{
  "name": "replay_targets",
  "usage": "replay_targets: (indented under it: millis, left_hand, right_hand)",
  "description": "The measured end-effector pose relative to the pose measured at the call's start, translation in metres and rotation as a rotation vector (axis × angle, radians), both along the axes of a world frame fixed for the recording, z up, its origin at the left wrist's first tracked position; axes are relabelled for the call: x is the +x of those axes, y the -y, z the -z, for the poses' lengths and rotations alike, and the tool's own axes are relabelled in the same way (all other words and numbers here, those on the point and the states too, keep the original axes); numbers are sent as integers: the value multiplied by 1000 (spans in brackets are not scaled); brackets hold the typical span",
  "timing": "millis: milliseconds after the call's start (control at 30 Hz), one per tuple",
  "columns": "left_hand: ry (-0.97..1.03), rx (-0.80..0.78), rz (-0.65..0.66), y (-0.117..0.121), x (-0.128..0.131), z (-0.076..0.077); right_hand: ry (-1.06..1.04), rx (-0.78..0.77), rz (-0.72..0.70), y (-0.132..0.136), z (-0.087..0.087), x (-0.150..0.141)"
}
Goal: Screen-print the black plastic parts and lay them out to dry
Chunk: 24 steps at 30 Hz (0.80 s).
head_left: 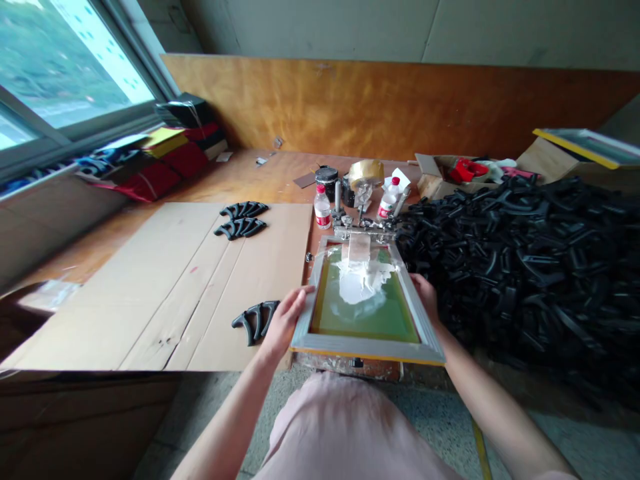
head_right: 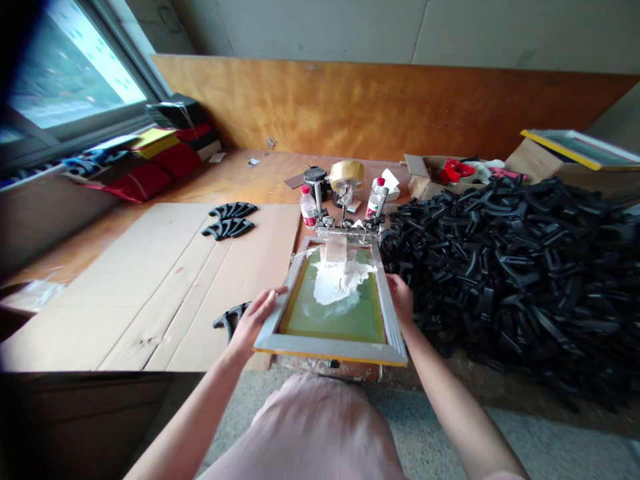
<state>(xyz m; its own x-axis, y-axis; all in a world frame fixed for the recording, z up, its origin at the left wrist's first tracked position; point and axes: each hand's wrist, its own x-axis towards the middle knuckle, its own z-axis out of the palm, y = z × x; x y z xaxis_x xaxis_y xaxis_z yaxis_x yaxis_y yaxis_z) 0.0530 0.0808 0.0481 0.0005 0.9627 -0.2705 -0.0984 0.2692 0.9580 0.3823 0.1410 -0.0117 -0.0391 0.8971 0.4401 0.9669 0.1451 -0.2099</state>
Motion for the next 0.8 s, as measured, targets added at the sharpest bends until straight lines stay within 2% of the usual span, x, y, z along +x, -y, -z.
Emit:
replay_targets:
  millis: [67,133,200,267,367,500,600,700,800]
  left_hand:
    - [-36,-103,40,11,-1,35]
    - [-130,-156,38,13,1,66]
    - [-228,-168,42,10,3,89]
    - [-276,-156,66,7,2,102]
    - [-301,-152,88,5,-1,108]
    - [-293,-153,90,6,-3,108]
    - [-272,-153,87,7,-2,106]
    - [-248,-150,77,7,0,102]
    - [-189,-159,70,6,2,98]
  right_hand:
    - [-91,28,-17,-18,-15,4]
    - [-172,37,-136,-36,-30,-14]
    - [-156,-31,-276,-49,-41,-44]
    - [-59,-191,-342,-52,-45,-71]
    - [49,-406,-377,-36,-40,-89]
    - [107,-436,-622,0,-31,-70]
    - [118,-480,-762,6,-38,-56]
    - [95,-459,-690,-2,-43,-60]
    - [38,-335,-608,3,-32,-68]
